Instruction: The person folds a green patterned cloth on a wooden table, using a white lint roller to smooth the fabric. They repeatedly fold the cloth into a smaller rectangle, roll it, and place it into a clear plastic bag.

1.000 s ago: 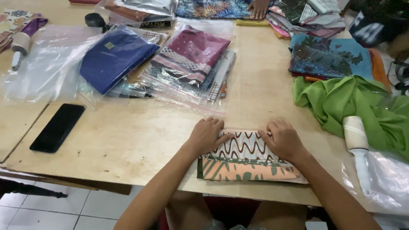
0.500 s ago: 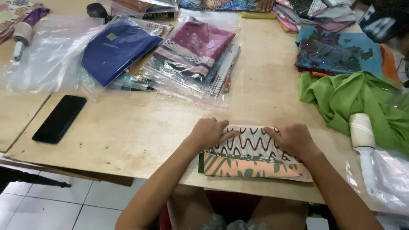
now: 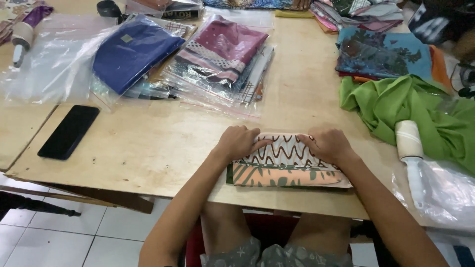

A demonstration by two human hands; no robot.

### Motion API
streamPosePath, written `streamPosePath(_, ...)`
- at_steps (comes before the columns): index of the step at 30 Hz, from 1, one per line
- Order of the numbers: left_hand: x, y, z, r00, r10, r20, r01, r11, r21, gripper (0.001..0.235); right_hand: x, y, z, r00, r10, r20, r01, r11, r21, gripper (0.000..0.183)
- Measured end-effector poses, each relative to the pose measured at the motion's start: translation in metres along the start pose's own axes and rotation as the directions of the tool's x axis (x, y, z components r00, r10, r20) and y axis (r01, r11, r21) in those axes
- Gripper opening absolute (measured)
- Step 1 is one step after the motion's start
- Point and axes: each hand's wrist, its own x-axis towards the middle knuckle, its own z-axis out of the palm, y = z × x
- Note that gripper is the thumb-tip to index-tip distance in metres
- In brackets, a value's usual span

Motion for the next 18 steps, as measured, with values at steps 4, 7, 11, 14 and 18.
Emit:
streamPosePath(4,0.0,0.002,0.002,1.0,-0.001,-0.023,0.001,1.0,0.008,0.065,-0.001,0.001,-0.001,0.999,-0.03,-0.032,0.03,0.999,0.015,0.068)
streamPosePath(7,0.003,0.003,-0.015,0.999,0.019,-0.048,-0.019,1.0,0.011,0.069,0.006,-0.005,-0.033,0.995,0.013,0.103,-0.019,0.998,0.057,0.063)
streamPosePath(11,0.011,-0.001,-0.046,0.991,0.115,-0.065,-0.116,0.993,-0.004,0.068,0.017,-0.006,-0.102,0.931,0.07,0.359,-0.112,0.989,0.099,0.073)
streamPosePath(14,0.009,0.017,-0.107,0.971,0.202,-0.127,-0.198,0.979,0.047,0.072,0.011,-0.021,-0.16,0.922,0.052,0.383,-0.139,0.969,0.204,0.046)
streamPosePath(18,0.027,0.018,-0.151,0.852,0.45,-0.268,-0.343,0.866,0.365,0.067,0.028,-0.018,-0.214,0.929,0.072,0.362,-0.107,0.991,0.079,0.032)
